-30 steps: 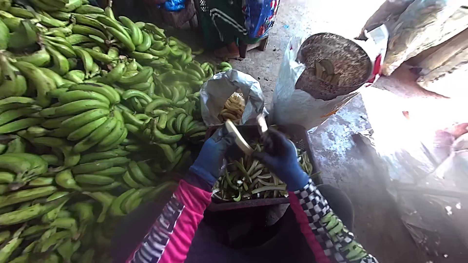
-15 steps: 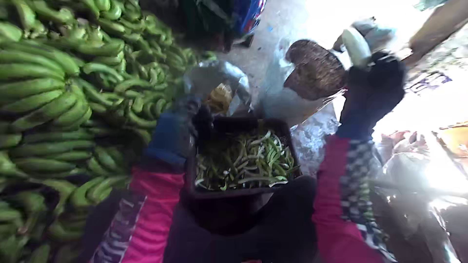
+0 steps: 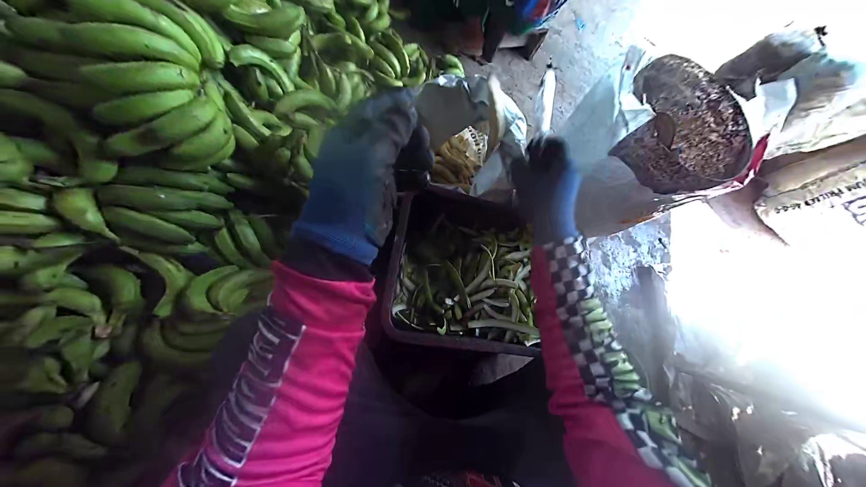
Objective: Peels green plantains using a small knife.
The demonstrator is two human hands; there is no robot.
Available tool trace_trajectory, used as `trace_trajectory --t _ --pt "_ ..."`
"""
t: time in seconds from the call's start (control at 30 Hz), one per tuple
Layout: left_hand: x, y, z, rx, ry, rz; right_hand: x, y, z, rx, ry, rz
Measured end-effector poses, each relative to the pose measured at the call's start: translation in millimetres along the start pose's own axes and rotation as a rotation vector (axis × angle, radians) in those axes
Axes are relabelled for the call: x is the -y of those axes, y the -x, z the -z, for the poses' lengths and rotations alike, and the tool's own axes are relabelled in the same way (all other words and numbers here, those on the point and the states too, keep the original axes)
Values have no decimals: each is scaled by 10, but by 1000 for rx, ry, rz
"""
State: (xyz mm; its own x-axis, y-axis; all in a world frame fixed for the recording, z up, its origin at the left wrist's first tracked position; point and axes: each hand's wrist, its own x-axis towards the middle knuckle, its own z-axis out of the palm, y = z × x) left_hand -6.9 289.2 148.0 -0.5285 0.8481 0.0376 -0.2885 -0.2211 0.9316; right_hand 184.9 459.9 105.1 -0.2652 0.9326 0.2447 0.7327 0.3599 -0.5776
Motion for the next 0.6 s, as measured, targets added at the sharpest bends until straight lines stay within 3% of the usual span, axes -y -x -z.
trace_trajectory --t 0.2,0.27,0.3,0.33,0.4,0.47,0.6 --pt "-27 -13 23 -55 -58 7 -434 847 -1382 498 174 -131" --pt "20 -5 8 -8 -77 5 -178 864 -1451 895 354 -383" --pt "28 -5 2 10 -95 -4 -381 1085 -1709 656 364 -235" --pt "26 -14 5 13 -122 -9 -486 1163 -1899 555 348 -179" --pt "23 -27 -1 5 -159 -1 -434 1167 -1990 695 376 -240" --pt "44 -42 -19 19 -159 16 -600 1290 -2186 620 434 -198" --pt "127 -23 -72 83 -187 41 -697 1367 -2055 602 331 -332"
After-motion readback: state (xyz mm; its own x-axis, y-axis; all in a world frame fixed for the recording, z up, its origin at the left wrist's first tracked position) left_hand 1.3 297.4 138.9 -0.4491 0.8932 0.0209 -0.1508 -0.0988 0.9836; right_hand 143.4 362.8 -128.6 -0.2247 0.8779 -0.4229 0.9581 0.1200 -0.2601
